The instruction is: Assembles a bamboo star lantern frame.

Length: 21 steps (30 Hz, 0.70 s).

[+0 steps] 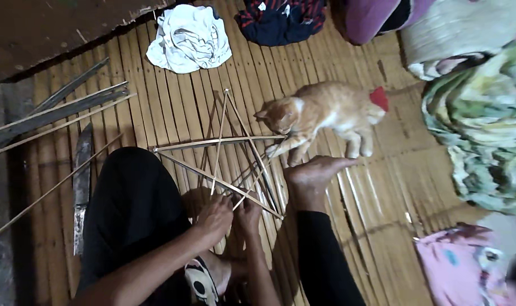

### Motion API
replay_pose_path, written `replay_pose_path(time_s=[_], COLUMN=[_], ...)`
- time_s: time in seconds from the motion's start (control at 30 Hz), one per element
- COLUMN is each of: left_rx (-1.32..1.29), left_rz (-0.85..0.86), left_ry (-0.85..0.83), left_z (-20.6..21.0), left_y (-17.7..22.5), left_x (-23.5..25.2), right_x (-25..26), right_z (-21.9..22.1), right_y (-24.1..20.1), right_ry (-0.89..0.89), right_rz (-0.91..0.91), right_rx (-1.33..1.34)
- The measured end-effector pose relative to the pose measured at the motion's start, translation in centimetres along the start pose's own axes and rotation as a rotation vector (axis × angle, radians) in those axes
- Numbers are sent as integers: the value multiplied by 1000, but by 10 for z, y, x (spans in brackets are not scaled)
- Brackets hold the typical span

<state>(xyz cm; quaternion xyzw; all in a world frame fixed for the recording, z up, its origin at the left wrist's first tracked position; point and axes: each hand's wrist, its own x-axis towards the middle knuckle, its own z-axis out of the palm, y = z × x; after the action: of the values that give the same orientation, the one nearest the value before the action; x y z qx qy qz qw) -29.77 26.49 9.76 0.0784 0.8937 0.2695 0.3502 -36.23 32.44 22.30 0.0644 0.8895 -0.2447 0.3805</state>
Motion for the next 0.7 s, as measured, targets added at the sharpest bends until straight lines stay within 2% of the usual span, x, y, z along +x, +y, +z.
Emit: replay_pose_path(time_s=[0.13, 0.27, 0.47, 0.7], left_rx=[65, 85, 117, 167], left_rz=[-115, -89, -110, -122], left_ry=[-121, -155, -210, -217], left_z=[-5, -5, -10, -11], left_y=[8, 5, 7, 7], left_x=[23, 30, 34, 33], right_x=[-12, -13, 0, -4], right_z=[-6, -7, -1, -7], right_y=[-21, -24, -7, -17], right_ry=[27, 27, 17, 37], right_rz=[56, 59, 15, 39], right_rx=[24, 30, 58, 68])
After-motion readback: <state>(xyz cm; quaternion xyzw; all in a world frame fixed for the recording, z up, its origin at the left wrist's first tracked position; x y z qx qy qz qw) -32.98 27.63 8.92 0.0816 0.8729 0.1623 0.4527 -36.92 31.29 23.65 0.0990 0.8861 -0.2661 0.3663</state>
